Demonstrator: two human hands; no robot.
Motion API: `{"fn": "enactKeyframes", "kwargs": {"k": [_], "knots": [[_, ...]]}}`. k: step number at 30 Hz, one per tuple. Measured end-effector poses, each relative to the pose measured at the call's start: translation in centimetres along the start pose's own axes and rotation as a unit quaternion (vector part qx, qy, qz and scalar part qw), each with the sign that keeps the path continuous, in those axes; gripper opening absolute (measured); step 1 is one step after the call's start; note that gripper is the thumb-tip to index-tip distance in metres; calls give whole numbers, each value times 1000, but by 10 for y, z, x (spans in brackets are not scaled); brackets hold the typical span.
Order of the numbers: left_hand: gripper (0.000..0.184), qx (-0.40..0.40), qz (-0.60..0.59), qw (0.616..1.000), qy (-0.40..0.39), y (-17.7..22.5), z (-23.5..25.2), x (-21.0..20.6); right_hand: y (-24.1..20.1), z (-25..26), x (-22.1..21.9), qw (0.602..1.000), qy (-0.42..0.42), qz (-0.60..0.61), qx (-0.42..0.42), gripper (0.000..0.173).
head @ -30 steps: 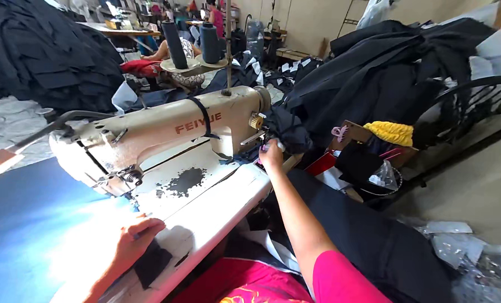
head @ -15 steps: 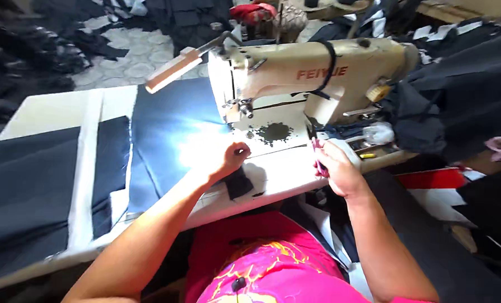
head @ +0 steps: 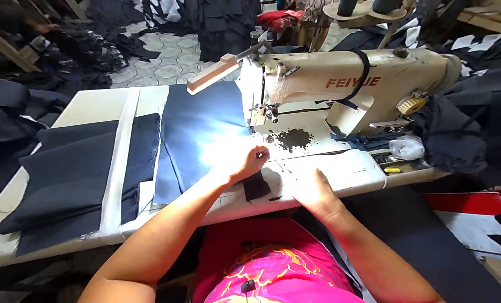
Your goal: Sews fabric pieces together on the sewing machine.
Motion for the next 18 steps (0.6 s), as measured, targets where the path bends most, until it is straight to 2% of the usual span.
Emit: {"fn": "enactKeyframes", "kwargs": {"k": [3,7,10,12,15,18], "knots": [[16,2,12,1000,2,-2,-2,3,10,10,-4,998,-22,-50,-36,28],[15,3,126,992,22,-20,-3,30,51,24,6,989,-20,-74,-125,30],[19,92,152,984,-7,-64,-4,39,83,29,14,984,1,-89,-152,29],[22,128,155,979,-28,-78,1,40,95,31,15,984,15,-112,-141,36],[24,111,118,986,-24,-83,18,33,97,39,31,988,108,-79,-71,56],[27,112,100,988,-37,-94,33,24,95,48,83,976,217,-7,-1,52]]}}
Point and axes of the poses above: each hand's wrist, its own z-axis towards the middle knuckle, its own x-axis out of the back of the hand, y = z × x, the point moved 10 cm from there along z, towards the middle knuckle, and after that the axes turned 7 degrees about -x, right-handed, at the moved point
